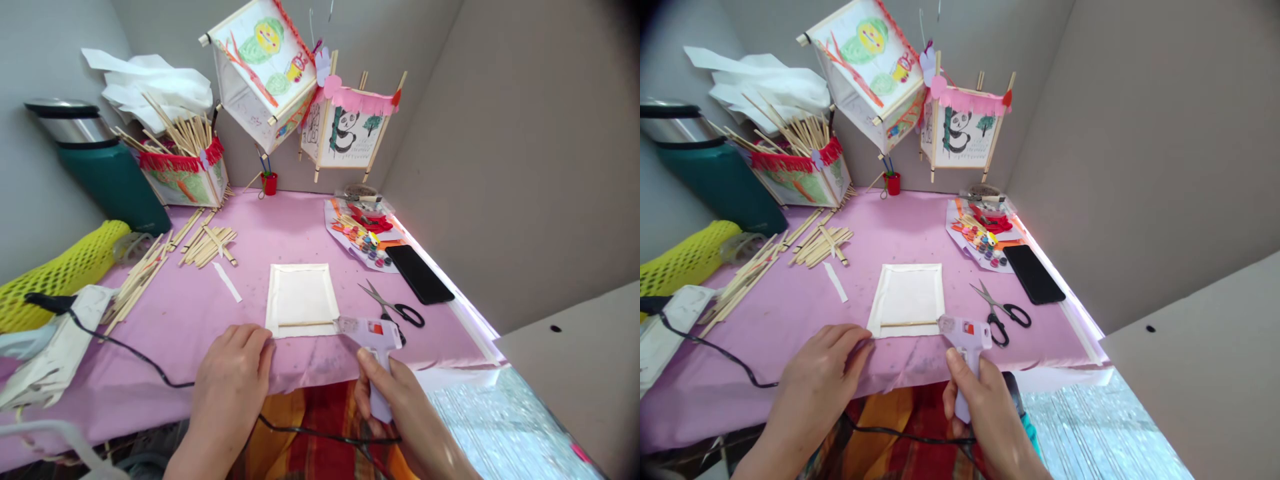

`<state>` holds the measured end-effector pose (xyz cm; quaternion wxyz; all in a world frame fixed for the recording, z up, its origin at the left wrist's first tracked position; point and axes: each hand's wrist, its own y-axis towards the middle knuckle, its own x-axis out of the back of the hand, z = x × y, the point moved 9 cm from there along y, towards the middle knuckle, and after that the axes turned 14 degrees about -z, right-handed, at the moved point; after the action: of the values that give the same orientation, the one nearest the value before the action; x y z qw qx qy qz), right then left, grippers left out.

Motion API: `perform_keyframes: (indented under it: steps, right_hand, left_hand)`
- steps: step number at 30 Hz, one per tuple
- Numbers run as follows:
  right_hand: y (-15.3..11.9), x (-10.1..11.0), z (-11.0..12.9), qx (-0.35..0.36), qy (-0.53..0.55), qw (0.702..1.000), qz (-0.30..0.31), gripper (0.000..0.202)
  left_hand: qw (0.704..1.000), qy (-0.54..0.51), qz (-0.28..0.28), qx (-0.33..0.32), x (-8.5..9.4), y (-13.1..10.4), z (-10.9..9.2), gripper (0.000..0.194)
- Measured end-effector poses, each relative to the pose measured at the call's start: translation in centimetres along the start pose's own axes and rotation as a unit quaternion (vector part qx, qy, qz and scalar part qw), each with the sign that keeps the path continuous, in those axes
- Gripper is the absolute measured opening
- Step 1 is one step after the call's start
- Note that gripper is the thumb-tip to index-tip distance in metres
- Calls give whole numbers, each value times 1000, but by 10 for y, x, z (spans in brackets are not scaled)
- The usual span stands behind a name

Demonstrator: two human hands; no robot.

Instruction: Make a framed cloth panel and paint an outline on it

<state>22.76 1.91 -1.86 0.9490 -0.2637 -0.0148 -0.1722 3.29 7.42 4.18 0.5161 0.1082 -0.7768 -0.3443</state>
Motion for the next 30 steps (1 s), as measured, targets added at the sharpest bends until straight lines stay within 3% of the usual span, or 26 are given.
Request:
perform_keyframes:
  steps: [12, 19, 27, 30]
  right_hand:
    - [4, 7, -4, 2, -23, 1000, -13, 60]
    - [2, 10, -2, 8, 7, 999, -43, 57]
    - [-7, 7, -4, 10, -16, 1000, -23, 61]
    - [-15, 7, 1, 31, 12, 999, -24, 58]
  left_hand:
    - [1000, 3, 11, 5, -3, 1, 1, 6]
    - [999, 12, 51, 16, -4, 0, 1, 10]
    - [999, -1, 47, 18, -4, 0, 2, 10]
    - [999, -27, 7, 23, 5, 2, -1, 10]
